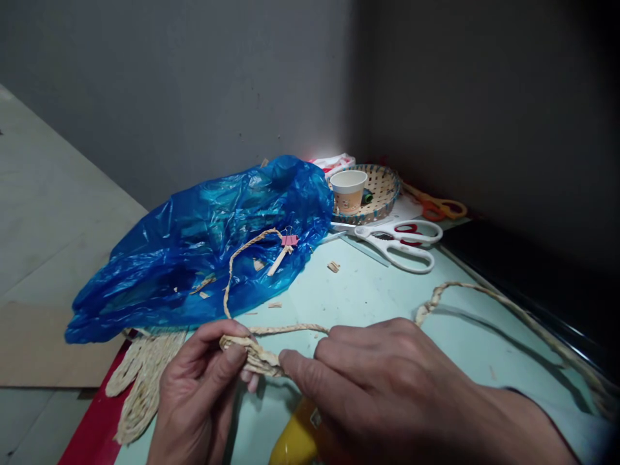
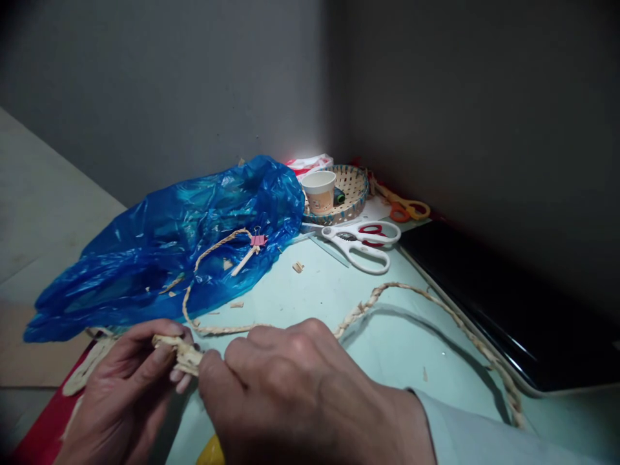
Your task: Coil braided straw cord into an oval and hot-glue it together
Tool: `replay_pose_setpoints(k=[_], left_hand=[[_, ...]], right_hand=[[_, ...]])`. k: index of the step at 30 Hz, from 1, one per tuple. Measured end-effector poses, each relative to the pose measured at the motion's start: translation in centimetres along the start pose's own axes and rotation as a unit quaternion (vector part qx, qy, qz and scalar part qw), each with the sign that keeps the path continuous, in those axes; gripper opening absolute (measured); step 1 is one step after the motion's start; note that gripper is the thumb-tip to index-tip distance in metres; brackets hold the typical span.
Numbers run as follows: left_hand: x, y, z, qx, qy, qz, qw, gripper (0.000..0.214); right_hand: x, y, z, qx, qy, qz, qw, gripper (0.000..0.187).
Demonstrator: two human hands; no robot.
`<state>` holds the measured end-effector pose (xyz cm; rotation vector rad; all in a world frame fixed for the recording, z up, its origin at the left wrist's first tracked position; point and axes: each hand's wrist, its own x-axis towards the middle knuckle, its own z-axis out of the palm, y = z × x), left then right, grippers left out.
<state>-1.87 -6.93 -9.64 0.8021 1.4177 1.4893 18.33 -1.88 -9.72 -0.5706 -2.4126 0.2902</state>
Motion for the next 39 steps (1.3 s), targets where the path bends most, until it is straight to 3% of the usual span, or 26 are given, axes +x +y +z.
replay_pose_setpoints(k=[7, 10, 17, 27, 33, 39], left_hand=[[0.4, -0.5, 0.3, -0.041, 0.001, -0.045, 0.998, 0.019], [0.5, -0.6, 0.6, -0.052, 0.009, -0.045, 0.998, 0.019], [0.4, -0.6, 1.4, -0.073, 0.022, -0.073, 0.994, 0.020], [-0.6, -1.4, 1.4, -0.066, -0.083, -0.071, 0.992, 0.011], [-1.1, -0.6, 1.3, -0.081, -0.146, -0.045, 0.985, 0.009], [-0.9, -0.6, 0.7, -0.137, -0.191, -0.083, 0.968, 0.027]], right_hand=[[0.4, 0.3, -1.7, 0.028, -0.143, 0.061, 0.987, 0.022], [0.4, 0.3, -1.7, 0.035, -0.160, 0.082, 0.983, 0.022], [0.1, 0.1, 0.0, 0.020, -0.102, 0.063, 0.993, 0.020], [-0.2, 0.1, 1.0, -0.030, 0.012, 0.029, 0.999, 0.012], [-0.1, 0.4, 0.6, 0.055, -0.010, 0.012, 0.998, 0.007], [0.1, 0.1, -0.3, 0.053, -0.025, 0.011, 0.998, 0.006]])
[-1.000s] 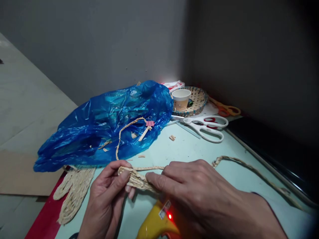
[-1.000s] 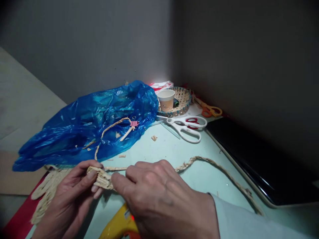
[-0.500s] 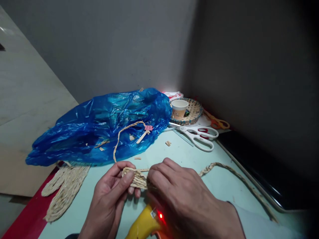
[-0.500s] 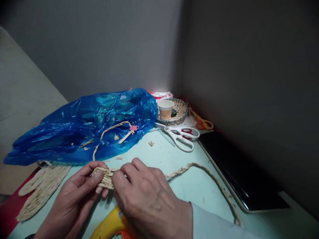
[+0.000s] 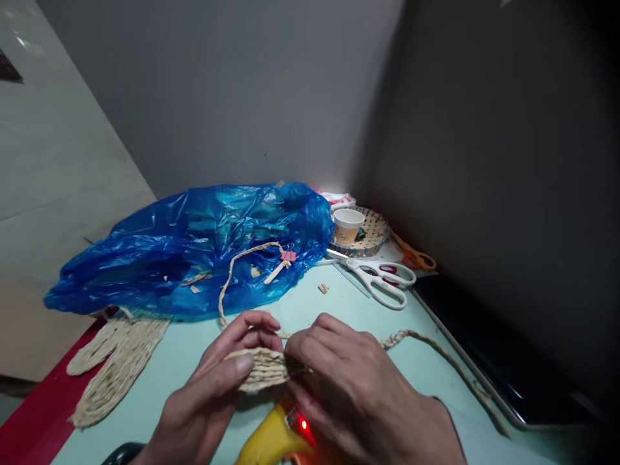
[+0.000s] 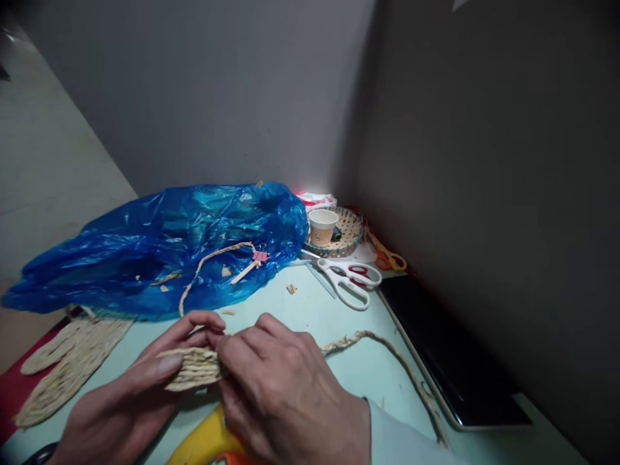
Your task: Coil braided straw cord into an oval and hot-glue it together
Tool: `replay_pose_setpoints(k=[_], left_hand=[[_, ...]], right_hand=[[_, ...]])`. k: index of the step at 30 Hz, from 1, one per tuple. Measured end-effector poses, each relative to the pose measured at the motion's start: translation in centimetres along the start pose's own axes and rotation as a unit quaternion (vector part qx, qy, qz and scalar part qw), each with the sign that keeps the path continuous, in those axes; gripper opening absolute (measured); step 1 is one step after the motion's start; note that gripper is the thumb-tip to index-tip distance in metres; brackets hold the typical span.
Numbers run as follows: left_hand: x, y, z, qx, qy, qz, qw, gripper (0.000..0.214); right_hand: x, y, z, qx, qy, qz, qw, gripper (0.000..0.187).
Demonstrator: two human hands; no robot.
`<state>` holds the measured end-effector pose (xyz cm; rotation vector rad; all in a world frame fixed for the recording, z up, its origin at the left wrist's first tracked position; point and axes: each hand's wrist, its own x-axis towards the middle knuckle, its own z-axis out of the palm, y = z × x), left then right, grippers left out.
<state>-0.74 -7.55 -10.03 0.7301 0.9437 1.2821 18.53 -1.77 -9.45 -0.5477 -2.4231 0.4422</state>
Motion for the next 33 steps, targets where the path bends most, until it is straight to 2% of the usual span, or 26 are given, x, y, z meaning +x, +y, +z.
replay_pose_setpoints(k=[6, 11, 17, 20, 21, 22, 23, 26, 28, 31, 33], left_hand=[[0.8, 0.0, -0.1, -0.068, -0.056, -0.058, 0.994, 0.043], [1.0, 0.2, -0.8, -0.063, -0.076, -0.046, 0.994, 0.054], [1.1, 1.8, -0.6, -0.091, 0.043, 0.047, 0.994, 0.050], [1.4, 3.2, -0.6, -0.065, 0.164, 0.099, 0.979, 0.039], [1.5, 3.7, -0.7, -0.042, 0.225, 0.129, 0.965, 0.025], [1.6, 4.1, -1.0, -0.028, 0.258, 0.155, 0.953, 0.011], [1.7, 4.5, -1.3, -0.018, 0.279, 0.166, 0.946, 0.014], [1.9, 5.0, -2.1, 0.005, 0.306, 0.177, 0.935, 0.019], [1.9, 4.7, -2.3, 0.030, 0.303, 0.179, 0.935, 0.017], [1.8, 3.9, -2.0, 0.132, 0.265, 0.174, 0.939, 0.009], [1.5, 3.2, -1.7, 0.208, 0.236, 0.176, 0.933, 0.013]], right_hand=[[-0.3, 0.1, 0.0, -0.027, 0.022, 0.014, 0.999, 0.010], [-0.1, 0.2, -0.4, -0.029, 0.015, 0.012, 0.999, 0.012], [0.2, 0.2, -0.8, -0.029, 0.036, 0.025, 0.999, 0.009], [0.1, 0.5, -0.6, -0.061, 0.027, 0.031, 0.997, 0.007], [0.0, 0.6, -0.5, -0.074, 0.028, 0.032, 0.996, 0.008], [0.0, 0.8, -0.4, -0.086, 0.030, 0.034, 0.995, 0.009], [-0.1, 1.0, -0.3, -0.097, 0.032, 0.034, 0.994, 0.012], [-0.2, 1.4, 0.0, -0.119, 0.035, 0.032, 0.992, 0.013], [-0.1, 1.6, 0.1, -0.122, 0.038, 0.026, 0.991, 0.013], [-0.1, 1.6, 0.1, -0.114, 0.043, 0.016, 0.992, 0.013], [0.0, 1.5, 0.0, -0.106, 0.040, 0.011, 0.994, 0.012]])
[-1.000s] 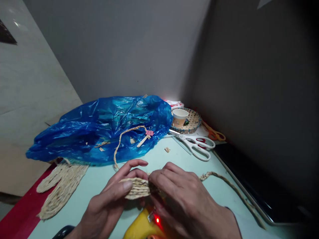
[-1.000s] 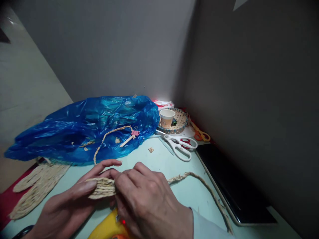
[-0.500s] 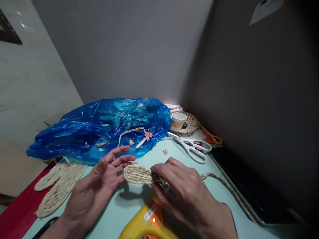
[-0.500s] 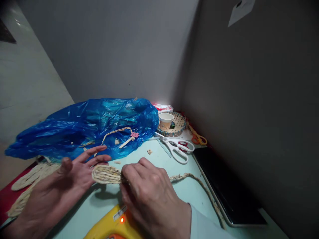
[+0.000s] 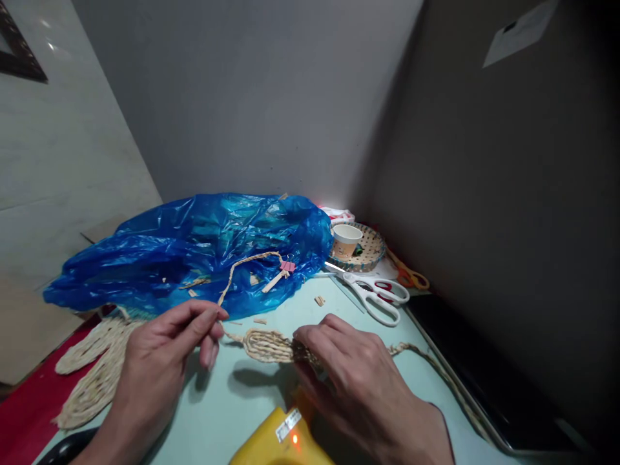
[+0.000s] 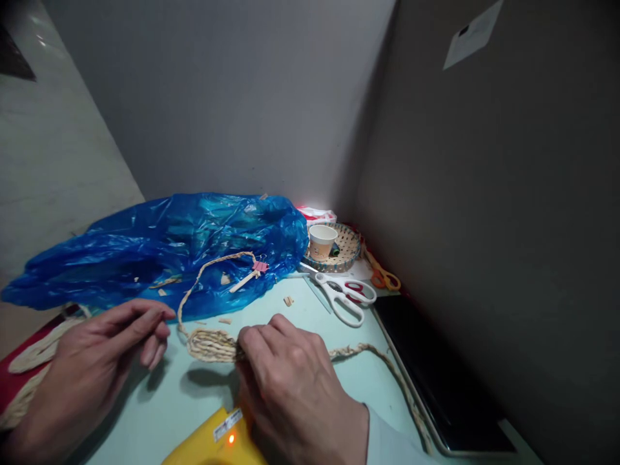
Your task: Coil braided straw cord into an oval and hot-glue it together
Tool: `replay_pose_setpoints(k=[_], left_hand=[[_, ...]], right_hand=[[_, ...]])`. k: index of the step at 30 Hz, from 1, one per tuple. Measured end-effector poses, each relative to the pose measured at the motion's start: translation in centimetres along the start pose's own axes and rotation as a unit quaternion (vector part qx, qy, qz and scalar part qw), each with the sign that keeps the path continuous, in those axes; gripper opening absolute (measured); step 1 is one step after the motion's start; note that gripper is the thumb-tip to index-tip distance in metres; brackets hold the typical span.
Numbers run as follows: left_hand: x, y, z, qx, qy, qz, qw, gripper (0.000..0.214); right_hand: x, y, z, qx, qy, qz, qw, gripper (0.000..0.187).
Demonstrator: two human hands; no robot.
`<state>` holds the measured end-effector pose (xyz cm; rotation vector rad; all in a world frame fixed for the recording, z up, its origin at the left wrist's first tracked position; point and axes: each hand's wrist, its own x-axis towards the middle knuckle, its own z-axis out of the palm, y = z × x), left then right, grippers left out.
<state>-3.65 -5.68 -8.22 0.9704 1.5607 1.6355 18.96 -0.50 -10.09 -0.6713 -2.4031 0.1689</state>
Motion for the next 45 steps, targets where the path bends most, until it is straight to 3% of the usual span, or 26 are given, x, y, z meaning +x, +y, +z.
replay_pose_setpoints(k=[5, 9, 14, 18, 24, 29, 39, 42, 45], left_hand=[[-1.7, -0.1, 1.0, 0.143, -0.034, 0.101, 0.984, 0.032], [-2.6, 0.1, 2.5, 0.127, -0.078, 0.042, 0.988, 0.027], [-3.2, 0.2, 3.7, 0.076, -0.166, -0.032, 0.983, 0.018], [-3.6, 0.5, 3.8, 0.060, -0.169, -0.087, 0.980, 0.018], [-4.1, 0.5, 3.7, 0.058, -0.139, -0.089, 0.984, 0.019], [-4.1, -0.2, 3.3, 0.044, -0.139, -0.109, 0.983, 0.021], [-3.8, -1.3, 2.9, -0.058, -0.205, -0.191, 0.958, 0.017], [-3.7, -1.2, 2.7, -0.106, -0.197, -0.194, 0.955, 0.014], [-3.0, -0.8, 2.5, -0.182, -0.144, -0.213, 0.949, 0.033]], right_hand=[[0.0, -0.6, -0.5, -0.019, -0.018, -0.008, 1.000, 0.017], [0.0, -0.9, -0.3, -0.038, -0.021, -0.044, 0.998, 0.021], [0.2, -0.8, -0.2, -0.057, 0.024, -0.122, 0.991, 0.030], [0.2, -1.1, -0.3, -0.074, 0.054, -0.148, 0.985, 0.037], [0.0, -1.6, -0.1, -0.108, 0.092, -0.164, 0.976, 0.026], [-0.1, -1.9, 0.2, -0.070, 0.101, -0.163, 0.979, 0.021], [-0.1, -1.7, -1.1, 0.010, -0.050, -0.076, 0.996, 0.010], [-0.1, -1.6, -1.6, 0.015, -0.092, -0.043, 0.995, 0.007], [0.0, -1.3, -1.7, 0.024, -0.115, 0.004, 0.993, 0.009]])
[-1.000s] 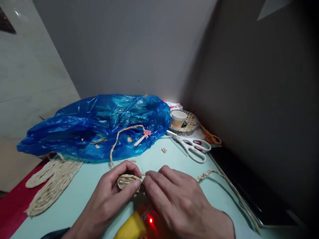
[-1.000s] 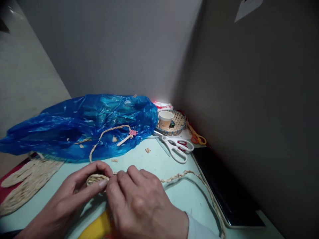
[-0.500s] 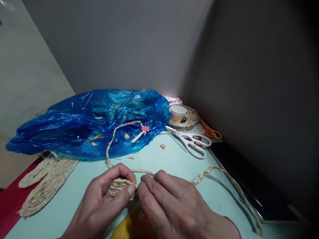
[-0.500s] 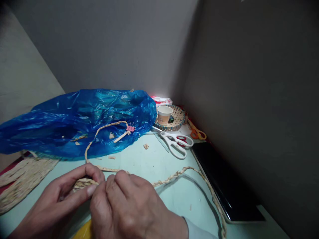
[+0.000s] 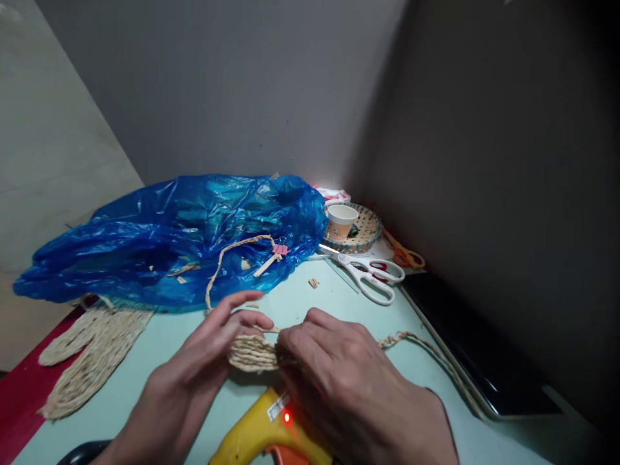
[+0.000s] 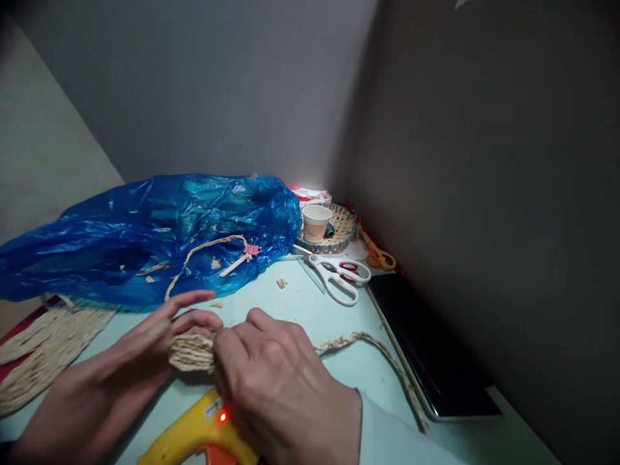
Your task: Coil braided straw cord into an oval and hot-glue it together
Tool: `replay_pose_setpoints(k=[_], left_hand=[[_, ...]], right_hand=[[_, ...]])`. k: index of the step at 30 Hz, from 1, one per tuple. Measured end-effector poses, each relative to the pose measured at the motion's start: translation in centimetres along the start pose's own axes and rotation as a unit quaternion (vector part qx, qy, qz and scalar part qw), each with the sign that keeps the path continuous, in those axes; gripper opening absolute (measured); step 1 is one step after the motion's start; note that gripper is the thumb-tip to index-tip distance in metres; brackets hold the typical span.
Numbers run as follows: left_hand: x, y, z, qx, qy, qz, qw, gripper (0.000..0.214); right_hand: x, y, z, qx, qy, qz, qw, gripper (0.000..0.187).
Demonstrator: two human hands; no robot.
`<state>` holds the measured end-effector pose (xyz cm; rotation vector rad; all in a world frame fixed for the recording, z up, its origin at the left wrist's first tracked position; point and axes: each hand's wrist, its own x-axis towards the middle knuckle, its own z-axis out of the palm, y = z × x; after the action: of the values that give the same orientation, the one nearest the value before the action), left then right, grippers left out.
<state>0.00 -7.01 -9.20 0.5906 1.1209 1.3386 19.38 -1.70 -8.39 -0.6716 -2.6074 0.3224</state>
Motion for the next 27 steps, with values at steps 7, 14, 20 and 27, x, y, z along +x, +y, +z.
replay_pose_setpoints(k=[7, 14, 20, 27], left_hand=[[1.0, 0.6, -0.9, 0.047, 0.079, 0.095, 0.991, 0.027], [0.5, -1.0, -0.2, 0.166, -0.010, 0.031, 0.986, 0.021], [-0.4, -0.4, 0.8, 0.191, -0.003, 0.050, 0.980, 0.024], [-1.1, -0.9, 2.0, 0.204, 0.049, 0.083, 0.974, 0.024]], right_hand=[[0.3, 0.9, 0.0, 0.102, 0.002, 0.107, 0.989, 0.001], [0.4, 0.7, 0.3, 0.108, -0.014, 0.076, 0.991, 0.006], [0.6, 0.5, -0.6, 0.227, 0.024, 0.123, 0.966, 0.015], [1.0, 0.5, -0.5, 0.299, 0.022, 0.135, 0.945, 0.015]])
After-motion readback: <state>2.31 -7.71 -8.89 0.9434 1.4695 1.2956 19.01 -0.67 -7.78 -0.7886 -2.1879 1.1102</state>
